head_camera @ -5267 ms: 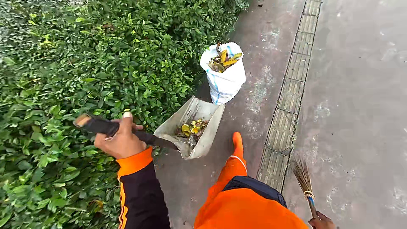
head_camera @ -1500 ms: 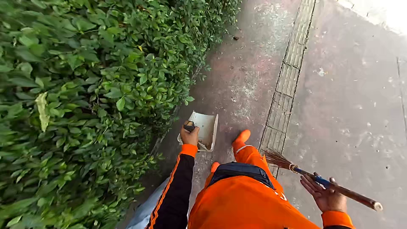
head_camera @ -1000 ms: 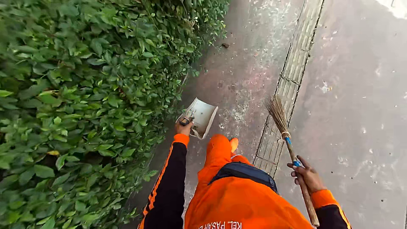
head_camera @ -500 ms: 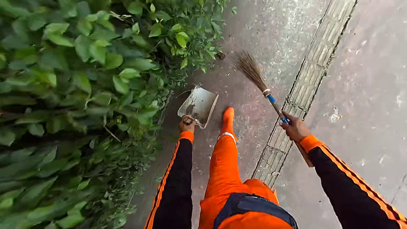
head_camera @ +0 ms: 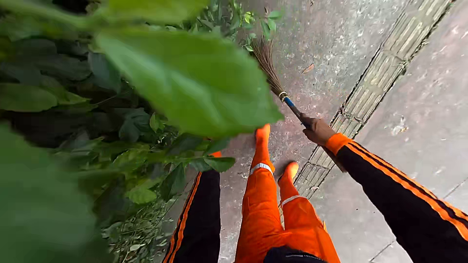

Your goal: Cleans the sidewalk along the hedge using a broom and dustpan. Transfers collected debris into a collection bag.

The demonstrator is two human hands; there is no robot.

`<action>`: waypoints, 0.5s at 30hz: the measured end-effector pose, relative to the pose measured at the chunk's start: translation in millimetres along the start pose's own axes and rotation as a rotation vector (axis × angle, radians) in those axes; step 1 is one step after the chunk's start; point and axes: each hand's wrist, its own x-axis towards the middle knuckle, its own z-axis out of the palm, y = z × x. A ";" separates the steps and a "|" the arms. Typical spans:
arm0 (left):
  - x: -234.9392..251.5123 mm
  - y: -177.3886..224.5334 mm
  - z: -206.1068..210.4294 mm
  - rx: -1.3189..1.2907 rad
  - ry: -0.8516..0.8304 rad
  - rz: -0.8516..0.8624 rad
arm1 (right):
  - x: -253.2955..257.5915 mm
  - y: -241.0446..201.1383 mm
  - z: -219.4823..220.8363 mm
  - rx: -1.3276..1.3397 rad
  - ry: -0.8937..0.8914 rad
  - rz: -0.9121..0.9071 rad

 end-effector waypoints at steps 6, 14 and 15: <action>6.3 -67.9 -5.0 -0.295 -0.174 -0.071 | -49.5 42.0 -14.1 0.041 0.091 -0.021; -31.4 -80.8 -13.5 -0.304 -0.116 -0.672 | -50.3 136.4 50.2 0.215 0.522 0.056; -34.7 -70.9 -11.9 -0.316 -0.132 -0.788 | -35.4 147.8 55.1 0.221 0.531 0.096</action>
